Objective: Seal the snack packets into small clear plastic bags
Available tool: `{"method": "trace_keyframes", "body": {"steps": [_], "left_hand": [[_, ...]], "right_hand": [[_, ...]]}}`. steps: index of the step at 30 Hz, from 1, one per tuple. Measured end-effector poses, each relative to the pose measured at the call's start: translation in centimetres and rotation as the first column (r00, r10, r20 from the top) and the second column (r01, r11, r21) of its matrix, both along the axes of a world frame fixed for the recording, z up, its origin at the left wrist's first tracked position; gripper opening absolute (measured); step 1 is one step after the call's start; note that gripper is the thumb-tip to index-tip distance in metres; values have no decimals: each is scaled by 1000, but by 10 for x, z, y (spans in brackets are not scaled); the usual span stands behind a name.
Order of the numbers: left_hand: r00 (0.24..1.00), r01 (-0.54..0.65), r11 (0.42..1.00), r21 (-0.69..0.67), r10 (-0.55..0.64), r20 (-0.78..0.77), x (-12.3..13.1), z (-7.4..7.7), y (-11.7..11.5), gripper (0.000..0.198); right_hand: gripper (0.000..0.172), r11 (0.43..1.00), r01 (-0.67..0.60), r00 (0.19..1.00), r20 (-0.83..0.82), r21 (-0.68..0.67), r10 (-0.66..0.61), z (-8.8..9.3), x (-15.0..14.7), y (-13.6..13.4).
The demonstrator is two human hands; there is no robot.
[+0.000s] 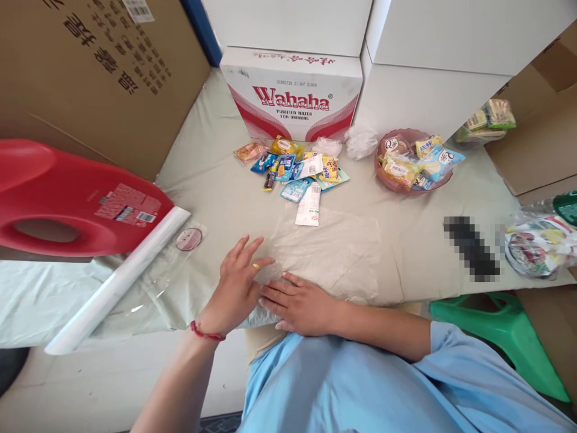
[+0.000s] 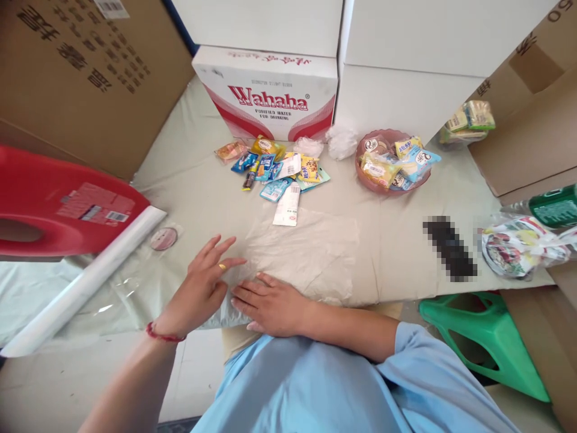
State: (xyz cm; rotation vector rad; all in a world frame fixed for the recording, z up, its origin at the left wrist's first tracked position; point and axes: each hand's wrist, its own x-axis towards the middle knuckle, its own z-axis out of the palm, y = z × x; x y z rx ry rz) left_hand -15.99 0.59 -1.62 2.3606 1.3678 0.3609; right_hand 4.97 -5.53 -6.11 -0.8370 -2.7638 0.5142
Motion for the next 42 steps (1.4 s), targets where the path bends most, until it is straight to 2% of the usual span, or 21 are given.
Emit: {"method": "trace_keyframes", "body": {"steps": [2,3,5,7,9,12,14,16,17,19,21,23,25,28,30,32,34,35,39,41,42], "left_hand": [[986,-104,993,62,95,140,26,9,-2,32],[976,-110,993,34,102,191,40,10,-1,31],[970,53,997,-54,-39,238,66,5,4,35],[976,158,985,-73,-144,165,82,-9,13,39],[991,125,991,-52,-122,53,86,-26,24,43],[999,-3,999,38,5,-51,77,-44,30,49],[994,-66,994,82,73,-81,68,-48,27,51],[993,-75,994,84,82,-87,64,-49,21,53],[994,-65,995,77,71,-84,63,-48,19,54],[996,-54,996,65,59,-73,64,-48,16,55],[996,-55,996,64,60,-70,65,-48,16,55],[996,-52,997,65,56,-67,65,-49,18,55],[997,-46,997,63,49,-55,64,-49,20,55],[999,-45,997,58,47,-27,61,-49,20,55],[999,-46,997,61,46,-11,60,-49,20,54],[999,-45,997,61,46,-1,60,-49,19,54],[999,-43,998,54,44,-2,60,-49,19,54],[999,-44,998,51,44,-8,61,-48,19,54],[997,-48,997,56,51,-53,61,-47,19,55],[996,-48,997,67,53,-75,61,-47,20,55],[995,-47,996,74,53,-82,61,-47,20,55]], "right_hand": [[52,1000,-15,1000,-15,-2,15,-3,1,1],[50,1000,-15,1000,-12,-18,15,-4,1,1],[46,998,-3,1000,19,-61,4,-4,-1,2],[47,995,-16,999,39,-96,19,-2,-1,2],[49,990,-63,998,15,-128,66,2,1,2],[39,959,-146,989,-55,-242,137,13,13,4],[32,900,-223,973,-133,-373,186,26,26,12],[31,823,-270,957,-235,-499,171,43,42,27],[31,799,-256,954,-274,-544,119,53,50,40],[31,817,-109,956,-283,-566,-69,74,63,75],[30,879,152,928,-241,-452,-285,89,70,125],[31,876,403,877,-162,-264,-452,96,71,186],[32,799,599,794,-91,-51,-601,95,67,249],[32,666,725,675,12,175,-738,82,58,331],[34,639,742,626,131,201,-768,71,50,369],[42,650,750,599,291,122,-746,61,41,390],[50,644,764,586,372,43,-720,57,35,398],[50,631,775,583,346,34,-735,56,35,398],[39,549,828,556,-43,111,-830,71,53,376],[40,586,802,597,-188,114,-780,85,69,344],[39,642,760,646,-223,98,-730,90,76,321]]}}
